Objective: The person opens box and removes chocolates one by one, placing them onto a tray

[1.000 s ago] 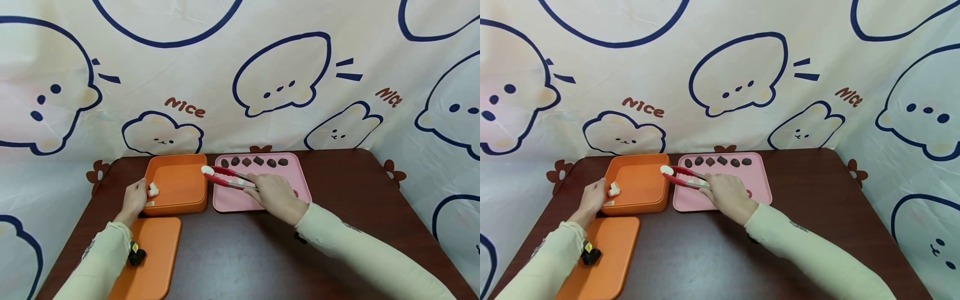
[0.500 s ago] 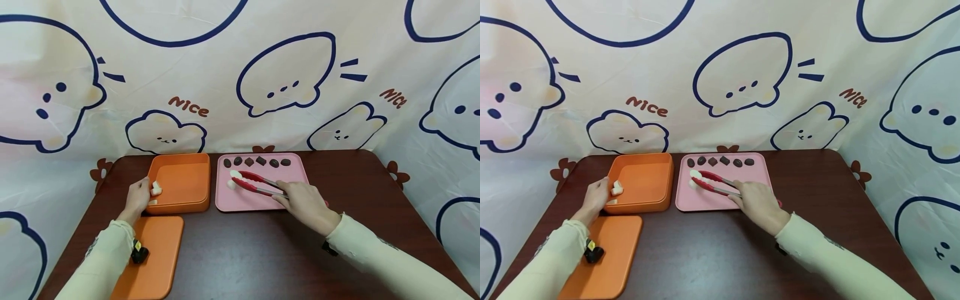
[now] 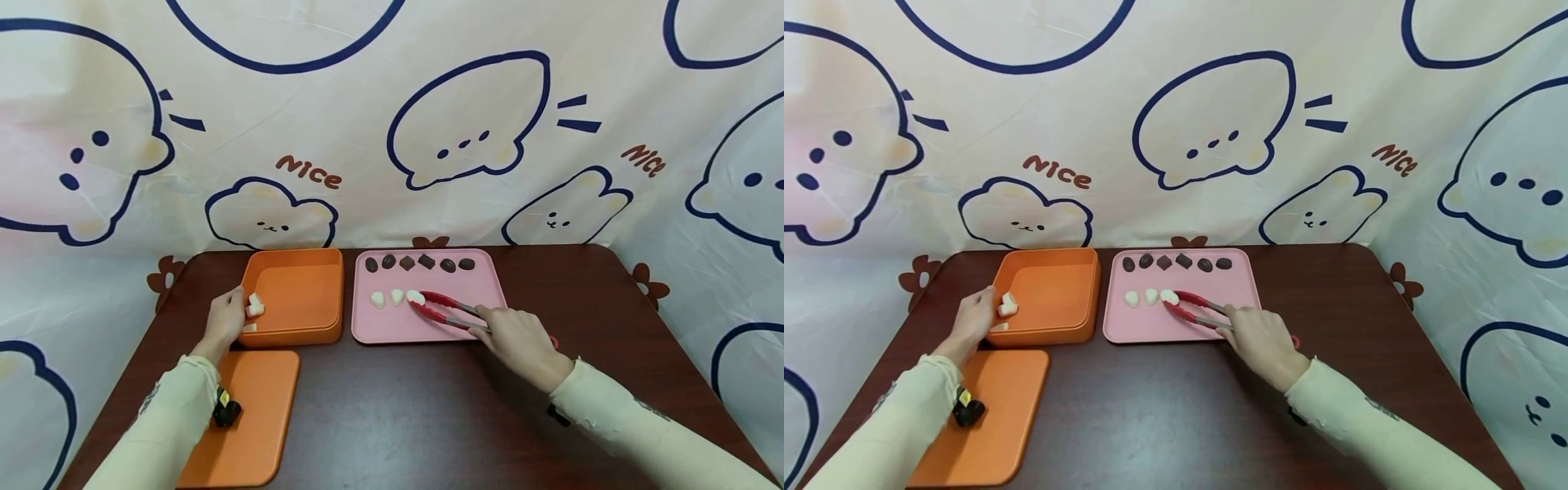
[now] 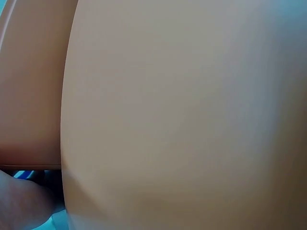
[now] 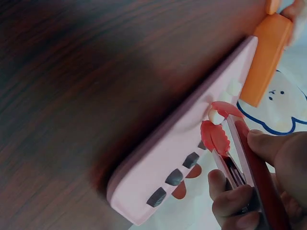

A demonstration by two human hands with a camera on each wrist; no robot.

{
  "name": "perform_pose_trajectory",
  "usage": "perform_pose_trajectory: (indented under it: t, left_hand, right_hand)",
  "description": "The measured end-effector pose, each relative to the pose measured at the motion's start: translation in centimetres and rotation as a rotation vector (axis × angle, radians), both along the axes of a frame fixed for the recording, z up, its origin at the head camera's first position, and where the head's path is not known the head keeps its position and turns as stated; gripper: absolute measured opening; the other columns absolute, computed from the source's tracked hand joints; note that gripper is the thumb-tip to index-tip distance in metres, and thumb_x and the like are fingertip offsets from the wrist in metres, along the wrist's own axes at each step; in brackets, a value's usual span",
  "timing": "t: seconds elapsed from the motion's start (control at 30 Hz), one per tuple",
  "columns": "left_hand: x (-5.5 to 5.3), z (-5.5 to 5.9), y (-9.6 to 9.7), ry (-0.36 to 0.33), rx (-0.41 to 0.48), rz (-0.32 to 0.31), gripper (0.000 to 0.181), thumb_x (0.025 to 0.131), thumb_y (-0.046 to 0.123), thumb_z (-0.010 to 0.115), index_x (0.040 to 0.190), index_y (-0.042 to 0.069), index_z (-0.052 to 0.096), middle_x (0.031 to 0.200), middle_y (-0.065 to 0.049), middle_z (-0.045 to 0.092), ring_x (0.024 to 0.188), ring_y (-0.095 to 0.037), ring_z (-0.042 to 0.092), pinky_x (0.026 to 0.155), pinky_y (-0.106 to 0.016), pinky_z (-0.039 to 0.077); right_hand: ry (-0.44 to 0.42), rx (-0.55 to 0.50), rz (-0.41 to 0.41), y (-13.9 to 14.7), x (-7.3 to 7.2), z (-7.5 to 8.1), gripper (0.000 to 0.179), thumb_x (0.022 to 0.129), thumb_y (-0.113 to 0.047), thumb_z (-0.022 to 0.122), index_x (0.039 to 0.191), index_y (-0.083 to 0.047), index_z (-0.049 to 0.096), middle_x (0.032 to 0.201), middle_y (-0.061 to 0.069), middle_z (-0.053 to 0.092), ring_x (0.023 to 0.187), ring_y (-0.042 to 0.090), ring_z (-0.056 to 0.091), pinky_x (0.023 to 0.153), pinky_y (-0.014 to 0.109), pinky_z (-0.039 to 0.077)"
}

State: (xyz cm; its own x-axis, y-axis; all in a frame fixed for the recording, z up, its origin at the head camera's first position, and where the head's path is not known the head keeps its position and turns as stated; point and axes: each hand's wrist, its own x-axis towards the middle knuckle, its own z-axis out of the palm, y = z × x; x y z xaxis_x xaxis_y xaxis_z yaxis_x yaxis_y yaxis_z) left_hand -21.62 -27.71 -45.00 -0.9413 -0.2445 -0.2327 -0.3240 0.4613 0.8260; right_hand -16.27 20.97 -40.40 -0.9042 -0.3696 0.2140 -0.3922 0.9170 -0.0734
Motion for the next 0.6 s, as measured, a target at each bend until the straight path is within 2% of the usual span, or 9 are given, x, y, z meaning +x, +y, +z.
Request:
perform_pose_trajectory:
  t: [0.03, 0.07, 0.13, 0.2, 0.3, 0.33, 0.4, 0.43, 0.6]
  left_hand:
    - [0.02, 0.02, -0.02, -0.006, 0.001, -0.007, 0.069, 0.109, 0.048, 0.012, 0.132, -0.002, 0.054, 0.152, -0.028, 0.038, 0.135, -0.041, 0.041, 0.114, -0.053, 0.035]
    - [0.0, 0.01, -0.04, -0.01, 0.003, -0.004, 0.068, 0.109, 0.048, 0.012, 0.129, -0.002, 0.054, 0.152, -0.027, 0.039, 0.133, -0.04, 0.041, 0.114, -0.053, 0.035]
    - [0.07, -0.01, -0.08, -0.017, 0.002, -0.007, 0.069, 0.109, 0.047, 0.011, 0.15, 0.0, 0.042, 0.161, -0.025, 0.031, 0.143, -0.041, 0.035, 0.12, -0.058, 0.029]
    - [0.18, -0.02, -0.06, -0.022, -0.005, -0.02, 0.069, 0.109, 0.046, 0.01, 0.157, 0.0, 0.031, 0.165, -0.023, 0.024, 0.149, -0.041, 0.028, 0.122, -0.061, 0.025]
    - [0.09, -0.07, 0.01, -0.007, -0.014, -0.012, 0.067, 0.109, 0.047, 0.013, 0.124, -0.002, 0.057, 0.126, -0.031, 0.053, 0.114, -0.041, 0.051, 0.103, -0.049, 0.045]
    - [0.04, -0.06, 0.0, 0.001, -0.022, -0.012, 0.064, 0.109, 0.048, 0.014, 0.106, 0.001, 0.057, 0.105, -0.026, 0.054, 0.098, -0.037, 0.052, 0.092, -0.044, 0.047]
    - [-0.08, -0.01, -0.05, 0.012, -0.03, -0.011, 0.056, 0.109, 0.049, 0.015, 0.081, 0.008, 0.042, 0.078, -0.011, 0.038, 0.074, -0.028, 0.042, 0.074, -0.036, 0.038]
    - [-0.14, 0.0, -0.1, 0.018, -0.032, -0.006, 0.052, 0.109, 0.049, 0.016, 0.077, 0.012, 0.033, 0.073, -0.006, 0.028, 0.068, -0.024, 0.033, 0.07, -0.035, 0.032]
    - [-0.12, 0.06, -0.28, 0.022, -0.039, 0.0, 0.052, 0.109, 0.048, 0.016, 0.076, 0.012, 0.032, 0.071, -0.004, 0.028, 0.065, -0.021, 0.031, 0.068, -0.034, 0.031]
  right_hand:
    - [0.002, 0.009, -0.001, 0.04, 0.01, -0.1, 0.025, 0.09, -0.03, 0.077, 0.091, -0.011, 0.063, 0.059, -0.003, 0.048, 0.05, 0.014, 0.04, 0.042, 0.03, 0.034]
    - [0.009, 0.02, -0.002, 0.06, 0.05, -0.15, 0.025, 0.089, -0.031, 0.078, 0.094, -0.01, 0.064, 0.06, -0.002, 0.049, 0.05, 0.014, 0.041, 0.042, 0.03, 0.035]
    - [0.034, 0.042, -0.003, 0.15, 0.12, -0.27, 0.028, 0.088, -0.031, 0.079, 0.099, -0.009, 0.065, 0.064, -0.001, 0.054, 0.05, 0.015, 0.043, 0.042, 0.031, 0.037]
    - [0.068, 0.06, -0.004, 0.2, 0.26, -0.27, 0.032, 0.087, -0.031, 0.08, 0.105, -0.008, 0.066, 0.066, 0.002, 0.057, 0.05, 0.016, 0.046, 0.042, 0.032, 0.039]
    - [0.13, 0.08, 0.0, 0.14, 0.48, -0.21, 0.039, 0.086, -0.031, 0.082, 0.112, -0.008, 0.066, 0.069, 0.005, 0.059, 0.048, 0.018, 0.049, 0.041, 0.036, 0.042]
    - [0.147, 0.084, 0.005, 0.06, 0.56, -0.17, 0.04, 0.085, -0.031, 0.082, 0.113, -0.007, 0.066, 0.07, 0.006, 0.059, 0.048, 0.019, 0.05, 0.042, 0.036, 0.043]
    - [0.173, 0.092, 0.017, -0.19, 0.71, -0.11, 0.042, 0.084, -0.031, 0.084, 0.114, -0.007, 0.066, 0.071, 0.006, 0.06, 0.048, 0.021, 0.053, 0.042, 0.037, 0.044]
    - [0.182, 0.094, 0.023, -0.32, 0.78, -0.12, 0.042, 0.083, -0.031, 0.084, 0.114, -0.007, 0.066, 0.071, 0.006, 0.06, 0.049, 0.021, 0.053, 0.042, 0.037, 0.045]
    - [0.24, 0.117, 0.07, -0.54, 0.59, -0.62, 0.04, 0.081, -0.029, 0.086, 0.108, -0.006, 0.066, 0.07, 0.006, 0.062, 0.047, 0.02, 0.052, 0.042, 0.036, 0.045]
